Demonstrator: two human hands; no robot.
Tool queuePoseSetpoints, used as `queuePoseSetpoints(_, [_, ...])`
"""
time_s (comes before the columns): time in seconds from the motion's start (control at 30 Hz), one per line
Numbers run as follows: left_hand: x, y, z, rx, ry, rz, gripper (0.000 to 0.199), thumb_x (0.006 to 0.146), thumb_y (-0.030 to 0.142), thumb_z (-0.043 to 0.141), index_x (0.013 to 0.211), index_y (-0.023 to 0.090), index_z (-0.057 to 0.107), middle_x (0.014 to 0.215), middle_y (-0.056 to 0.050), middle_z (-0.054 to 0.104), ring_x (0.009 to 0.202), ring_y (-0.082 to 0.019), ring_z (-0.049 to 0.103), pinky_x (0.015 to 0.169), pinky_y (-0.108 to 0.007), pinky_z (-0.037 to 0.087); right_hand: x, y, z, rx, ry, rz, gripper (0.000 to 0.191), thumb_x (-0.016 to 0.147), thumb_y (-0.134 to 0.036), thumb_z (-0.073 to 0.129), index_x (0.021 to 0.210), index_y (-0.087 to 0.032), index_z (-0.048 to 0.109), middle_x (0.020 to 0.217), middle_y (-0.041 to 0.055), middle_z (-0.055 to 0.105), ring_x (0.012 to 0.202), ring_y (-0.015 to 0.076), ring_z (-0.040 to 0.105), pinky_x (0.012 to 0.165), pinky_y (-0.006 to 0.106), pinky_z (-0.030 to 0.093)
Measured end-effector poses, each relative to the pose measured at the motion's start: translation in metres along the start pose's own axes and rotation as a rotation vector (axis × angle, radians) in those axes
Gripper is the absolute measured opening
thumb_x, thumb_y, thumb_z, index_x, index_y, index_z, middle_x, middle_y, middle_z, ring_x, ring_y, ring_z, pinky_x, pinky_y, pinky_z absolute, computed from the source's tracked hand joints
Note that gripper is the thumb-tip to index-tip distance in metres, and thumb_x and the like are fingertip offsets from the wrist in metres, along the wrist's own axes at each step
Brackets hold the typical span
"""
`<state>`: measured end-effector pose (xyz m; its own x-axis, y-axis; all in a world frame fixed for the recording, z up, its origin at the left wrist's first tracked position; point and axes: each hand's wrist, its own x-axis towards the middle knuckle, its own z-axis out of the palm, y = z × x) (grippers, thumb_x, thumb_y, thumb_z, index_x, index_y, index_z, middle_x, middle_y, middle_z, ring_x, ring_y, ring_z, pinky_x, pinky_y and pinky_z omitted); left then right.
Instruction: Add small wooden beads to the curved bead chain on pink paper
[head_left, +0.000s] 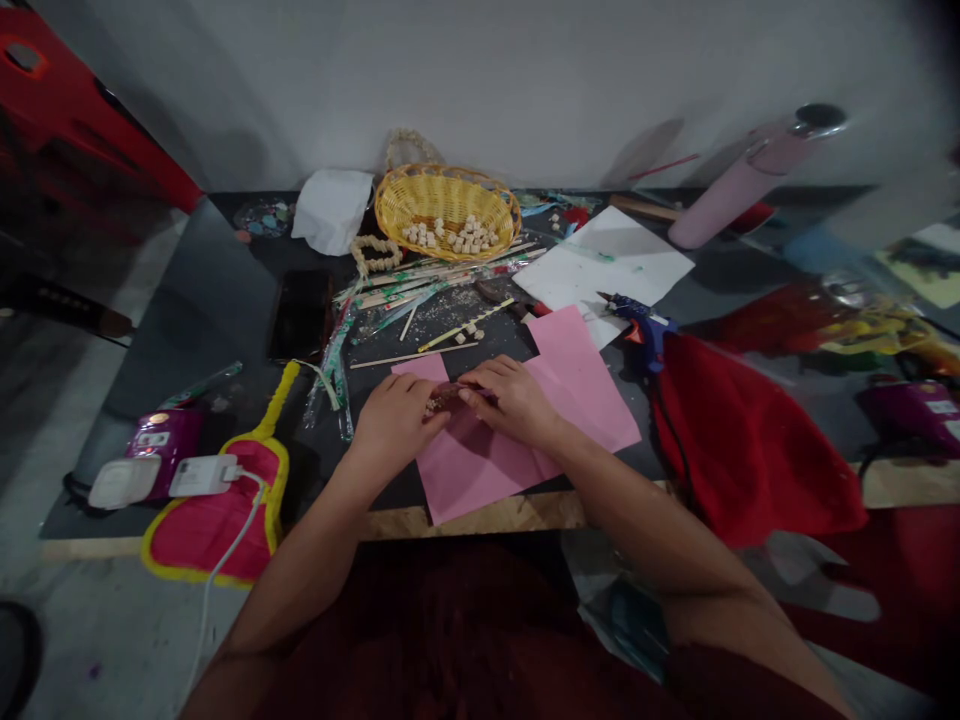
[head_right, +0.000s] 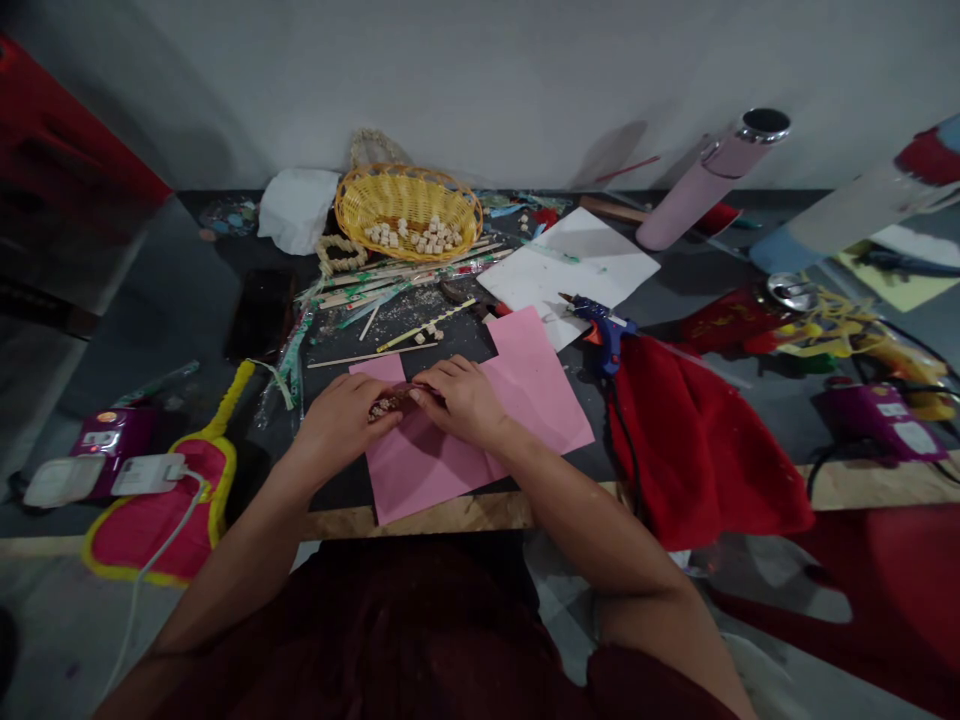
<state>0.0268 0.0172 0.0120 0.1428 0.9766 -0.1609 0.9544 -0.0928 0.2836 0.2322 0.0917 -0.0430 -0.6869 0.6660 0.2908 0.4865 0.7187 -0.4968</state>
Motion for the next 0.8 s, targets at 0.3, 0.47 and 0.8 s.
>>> queuePoseSetpoints(0.3, [0.0003, -0.0009, 0.0006, -0.003, 0.003, 0.011, 0.031, 0.097, 0.030, 0.068, 0.122, 0.013, 0.072, 0.118, -0.013, 0.073, 0.117, -0.031, 0.065, 0.108, -0.044, 0.048, 0.0006, 0.0008, 0.0010, 0.000, -0.002, 0.011, 0.031, 0.108, -0.035, 0.049, 0.110, -0.020, 0.076, 0.106, 0.0092, 0.080, 0.095, 0.0245, 0.067, 0.091, 0.041, 0.050])
queuePoseSetpoints(0.47, [0.0000, -0.0027, 0.0019, -0.004, 0.013, 0.020, 0.030, 0.097, 0.031, 0.068, 0.122, 0.015, 0.072, 0.118, -0.013, 0.073, 0.117, -0.030, 0.065, 0.107, -0.044, 0.048, 0.0005, 0.0018, 0.0028, -0.012, -0.020, 0.032, 0.037, 0.110, -0.028, 0.039, 0.112, -0.018, 0.075, 0.110, 0.0106, 0.080, 0.097, 0.0261, 0.065, 0.093, 0.044, 0.049])
queuePoseSetpoints(0.8, [-0.0007, -0.0014, 0.0007, 0.002, 0.004, 0.011, 0.029, 0.098, 0.030, 0.067, 0.121, 0.014, 0.071, 0.118, -0.013, 0.073, 0.118, -0.030, 0.064, 0.107, -0.043, 0.048, 0.0007, 0.0004, 0.0009, -0.010, -0.032, 0.039, 0.037, 0.110, -0.028, 0.040, 0.114, -0.018, 0.075, 0.112, 0.0115, 0.080, 0.099, 0.0271, 0.065, 0.095, 0.044, 0.050])
